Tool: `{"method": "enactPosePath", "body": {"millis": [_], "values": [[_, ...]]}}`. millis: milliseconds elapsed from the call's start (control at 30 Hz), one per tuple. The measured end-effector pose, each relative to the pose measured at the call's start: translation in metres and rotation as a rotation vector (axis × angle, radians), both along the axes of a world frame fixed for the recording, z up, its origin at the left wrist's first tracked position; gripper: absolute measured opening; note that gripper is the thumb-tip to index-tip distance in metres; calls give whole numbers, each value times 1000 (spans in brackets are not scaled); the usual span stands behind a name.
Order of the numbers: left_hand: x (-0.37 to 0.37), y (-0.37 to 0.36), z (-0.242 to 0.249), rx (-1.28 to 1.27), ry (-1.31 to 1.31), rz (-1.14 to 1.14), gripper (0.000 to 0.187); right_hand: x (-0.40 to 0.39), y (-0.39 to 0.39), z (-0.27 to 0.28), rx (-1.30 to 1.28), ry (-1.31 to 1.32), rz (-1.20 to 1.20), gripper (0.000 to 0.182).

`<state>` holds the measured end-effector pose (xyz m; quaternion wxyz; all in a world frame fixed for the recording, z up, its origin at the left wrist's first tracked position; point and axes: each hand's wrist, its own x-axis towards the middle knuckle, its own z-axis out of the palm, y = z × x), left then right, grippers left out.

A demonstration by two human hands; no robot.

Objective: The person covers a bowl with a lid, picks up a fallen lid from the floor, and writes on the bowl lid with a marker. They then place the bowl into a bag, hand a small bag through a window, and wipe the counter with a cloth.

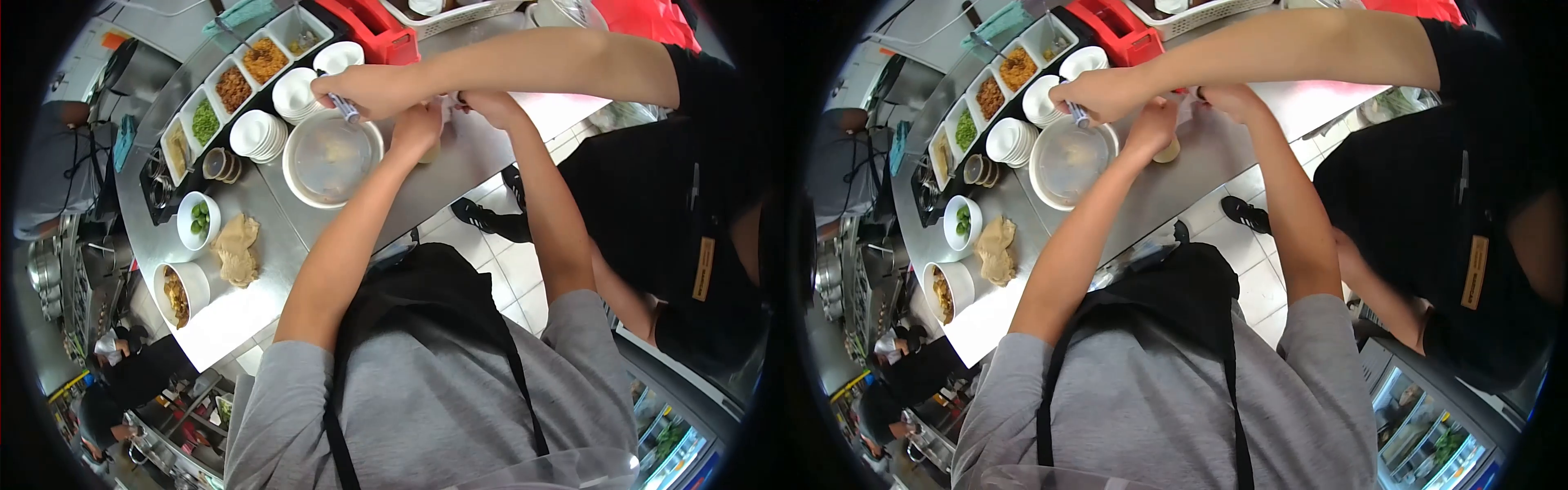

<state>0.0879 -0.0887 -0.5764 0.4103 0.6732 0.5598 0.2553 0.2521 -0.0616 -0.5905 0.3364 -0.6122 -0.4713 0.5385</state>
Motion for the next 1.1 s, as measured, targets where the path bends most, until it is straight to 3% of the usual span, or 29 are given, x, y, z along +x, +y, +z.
{"method": "enactPosePath", "body": {"millis": [133,200,267,300,333,400,467,533,567,633,767,833,933,967,1033,1100], "values": [[-1,-10,-7,-139,64,10,38,-4,-2,24,96,6,-94,24],[-9,-14,-13,-155,38,-68,38,5,12,7,331,-304,-180,20],[-17,-27,-7,-149,-117,-110,39,14,22,-7,332,-383,-137,21],[-19,-27,-6,-318,-177,-57,34,19,27,-14,320,-467,-100,21],[-21,-31,-1,-312,-175,-57,34,20,32,-15,326,-465,-102,21],[-31,-45,11,-390,-358,-35,25,18,42,-14,38,50,-237,31],[-45,-48,9,-351,-418,-13,22,15,41,12,130,-434,-161,33],[-59,-51,9,-319,-483,8,21,-1,37,8,839,-798,-134,31],[-66,-52,13,-311,-489,50,21,-14,28,9,843,-797,-131,31],[-78,-50,11,-302,-496,97,22,-38,11,8,821,-931,289,25],[-106,-45,-4,-280,-735,188,23,-47,15,-16,803,-935,305,17],[-117,-46,-5,-289,-811,214,24,-53,5,-18,791,-783,129,9],[-124,-48,-4,-331,-918,349,21,-65,-13,-12,795,-625,29,11],[-126,-49,-7,-324,-953,389,20,-71,-23,-7,797,-626,35,11],[-130,-48,-11,-313,-990,430,20,-88,-44,5,486,-200,-13,19],[-132,-47,-15,-230,-949,468,19,-109,-68,16,558,-232,71,20]]}}
